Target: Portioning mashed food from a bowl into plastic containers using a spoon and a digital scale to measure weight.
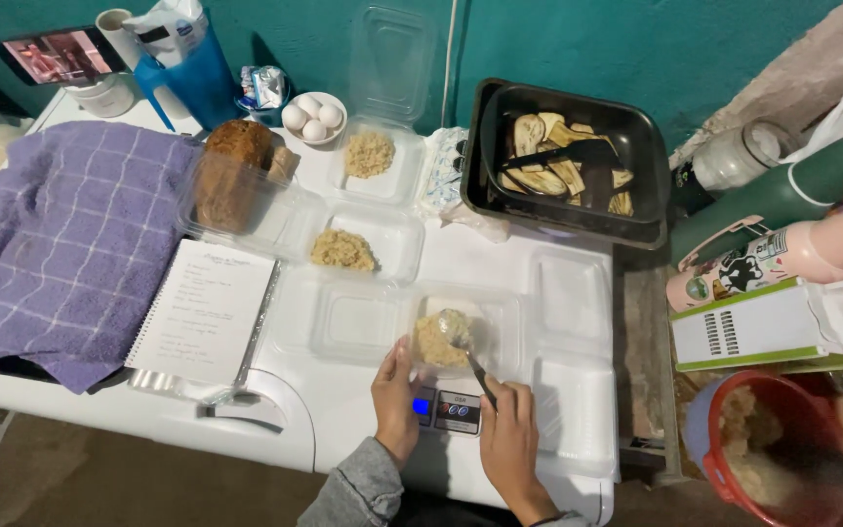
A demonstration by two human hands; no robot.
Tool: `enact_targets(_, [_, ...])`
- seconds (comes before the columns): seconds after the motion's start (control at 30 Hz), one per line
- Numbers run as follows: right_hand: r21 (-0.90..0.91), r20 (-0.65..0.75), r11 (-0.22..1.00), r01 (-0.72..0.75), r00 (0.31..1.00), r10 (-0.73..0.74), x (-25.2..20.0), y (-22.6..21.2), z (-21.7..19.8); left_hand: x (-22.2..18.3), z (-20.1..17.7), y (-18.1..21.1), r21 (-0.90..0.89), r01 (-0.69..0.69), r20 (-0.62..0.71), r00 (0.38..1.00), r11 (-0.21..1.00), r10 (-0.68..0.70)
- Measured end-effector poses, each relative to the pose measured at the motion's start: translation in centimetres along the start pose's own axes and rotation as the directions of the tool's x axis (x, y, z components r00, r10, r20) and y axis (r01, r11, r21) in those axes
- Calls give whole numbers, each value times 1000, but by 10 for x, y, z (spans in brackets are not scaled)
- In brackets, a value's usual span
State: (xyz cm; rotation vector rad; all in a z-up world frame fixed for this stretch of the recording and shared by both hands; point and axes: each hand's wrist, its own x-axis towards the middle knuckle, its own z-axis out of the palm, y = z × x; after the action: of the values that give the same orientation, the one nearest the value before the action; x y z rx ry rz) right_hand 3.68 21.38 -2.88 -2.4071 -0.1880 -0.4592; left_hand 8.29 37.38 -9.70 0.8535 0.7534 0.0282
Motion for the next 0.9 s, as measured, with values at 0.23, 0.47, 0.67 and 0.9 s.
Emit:
enact_targets(0.23, [74, 210, 972, -223, 956, 204, -13, 9, 22, 0, 3, 0, -26, 3, 28, 1000, 1000, -3])
enact_targets(0.47, [130, 192, 971, -202, 966, 175, -6, 10, 30, 8, 12, 9, -21, 32, 30, 999, 999, -32])
enact_targets(0.67, [138, 196, 969, -205, 965, 176, -11, 12, 18, 14, 3, 2, -52, 9, 84, 996, 999, -4])
enact_targets(0.9, [102, 202, 965, -241, 955, 217, 40, 4, -31, 22, -3, 1, -37, 69, 121, 991, 997, -64])
